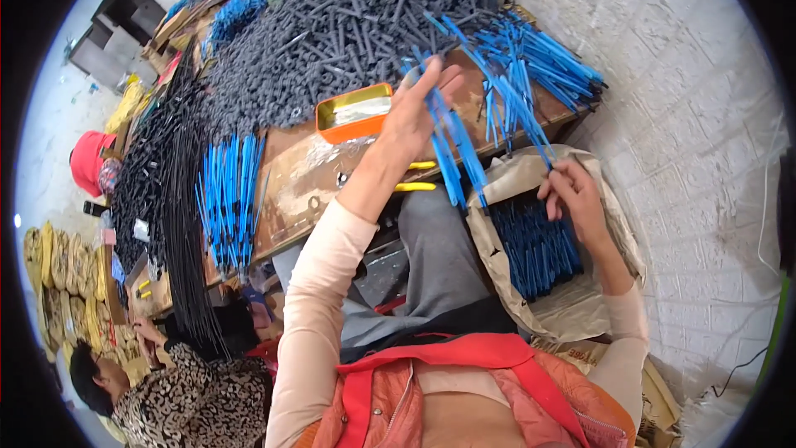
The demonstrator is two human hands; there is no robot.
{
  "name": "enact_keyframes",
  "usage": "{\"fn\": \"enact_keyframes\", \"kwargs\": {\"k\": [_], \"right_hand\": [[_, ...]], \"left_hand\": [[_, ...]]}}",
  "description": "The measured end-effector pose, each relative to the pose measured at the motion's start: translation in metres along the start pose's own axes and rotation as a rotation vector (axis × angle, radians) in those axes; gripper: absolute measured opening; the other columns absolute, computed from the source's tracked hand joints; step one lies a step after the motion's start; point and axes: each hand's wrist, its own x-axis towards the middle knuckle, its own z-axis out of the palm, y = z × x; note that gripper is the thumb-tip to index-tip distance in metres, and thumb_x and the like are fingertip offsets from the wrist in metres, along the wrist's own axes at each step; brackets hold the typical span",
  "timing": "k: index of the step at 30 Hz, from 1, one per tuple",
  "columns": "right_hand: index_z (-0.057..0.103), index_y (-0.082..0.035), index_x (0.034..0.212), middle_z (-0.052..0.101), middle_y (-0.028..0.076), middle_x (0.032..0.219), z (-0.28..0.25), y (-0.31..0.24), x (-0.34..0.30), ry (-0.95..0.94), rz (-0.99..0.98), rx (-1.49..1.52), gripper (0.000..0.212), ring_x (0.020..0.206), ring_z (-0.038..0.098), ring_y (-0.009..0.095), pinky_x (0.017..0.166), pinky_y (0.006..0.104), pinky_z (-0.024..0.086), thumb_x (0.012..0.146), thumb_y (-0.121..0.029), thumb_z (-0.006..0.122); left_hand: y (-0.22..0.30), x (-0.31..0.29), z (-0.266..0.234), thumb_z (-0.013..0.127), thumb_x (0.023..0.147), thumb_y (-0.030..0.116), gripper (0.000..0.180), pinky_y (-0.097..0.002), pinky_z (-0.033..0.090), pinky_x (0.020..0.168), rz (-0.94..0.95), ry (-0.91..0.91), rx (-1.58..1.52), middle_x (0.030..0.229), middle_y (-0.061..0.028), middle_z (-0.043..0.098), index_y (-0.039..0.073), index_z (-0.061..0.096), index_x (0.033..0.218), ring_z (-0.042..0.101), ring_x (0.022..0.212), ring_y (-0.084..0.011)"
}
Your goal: Assembling blue and black wire bundles into circular plastic connectors using pliers.
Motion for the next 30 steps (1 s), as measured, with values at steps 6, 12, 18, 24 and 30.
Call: {"fn": "enact_keyframes", "kwargs": {"k": [6,12,18,24,30], "right_hand": [[0.055,-0.001,0.102,0.067,0.01,0.082,0.014,0.009,-0.035,-0.045,0.089,0.046,0.018,0.049,0.058,0.011,0.044,0.0193,0.039,0.099,-0.018,0.05],[0.057,-0.001,0.102,0.07,0.01,0.086,0.015,-0.002,-0.036,-0.079,0.067,-0.114,0.02,0.054,0.061,0.01,0.048,0.0201,0.041,0.1,-0.02,0.049],[0.063,0.001,0.085,0.065,0.009,0.069,-0.008,-0.027,0.007,-0.325,0.031,-0.354,0.041,0.05,0.059,0.012,0.047,0.0243,0.046,0.098,-0.035,0.048],[0.06,-0.001,0.078,0.066,0.014,0.077,-0.035,-0.002,0.198,0.32,-0.632,-0.777,0.035,0.073,0.065,0.033,0.063,0.0438,0.05,0.091,-0.033,0.061],[0.065,0.001,0.089,0.068,0.019,0.086,-0.057,-0.008,0.273,0.156,-0.199,-1.099,0.042,0.081,0.067,0.035,0.07,0.0429,0.053,0.083,-0.04,0.069]], "left_hand": [[-0.002,-0.013,0.035,0.07,0.087,0.005,0.017,-0.0248,0.049,0.049,0.012,0.055,0.055,0.085,-0.0118,0.065,0.006,0.056,0.096,0.062,0.066,-0.0168],[-0.006,-0.012,0.019,0.075,0.084,0.01,0.02,-0.0262,0.051,0.052,0.033,0.112,0.199,0.077,-0.0035,0.063,0.011,0.055,0.09,0.06,0.06,-0.0136],[-0.001,-0.011,0.004,0.074,0.085,0.013,0.014,-0.0278,0.05,0.063,0.012,0.057,0.161,0.075,0.0036,0.06,0.015,0.061,0.091,0.058,0.064,-0.0107],[-0.003,-0.02,0.015,0.074,0.084,0.011,0.02,-0.0295,0.052,0.059,-0.01,0.05,0.21,0.083,-0.0018,0.064,0.012,0.061,0.099,0.061,0.068,-0.0134],[0.001,-0.019,0.0,0.073,0.085,0.009,0.026,-0.0296,0.052,0.065,-0.061,0.01,0.19,0.092,-0.0057,0.067,0.008,0.06,0.108,0.063,0.076,-0.0149]]}}
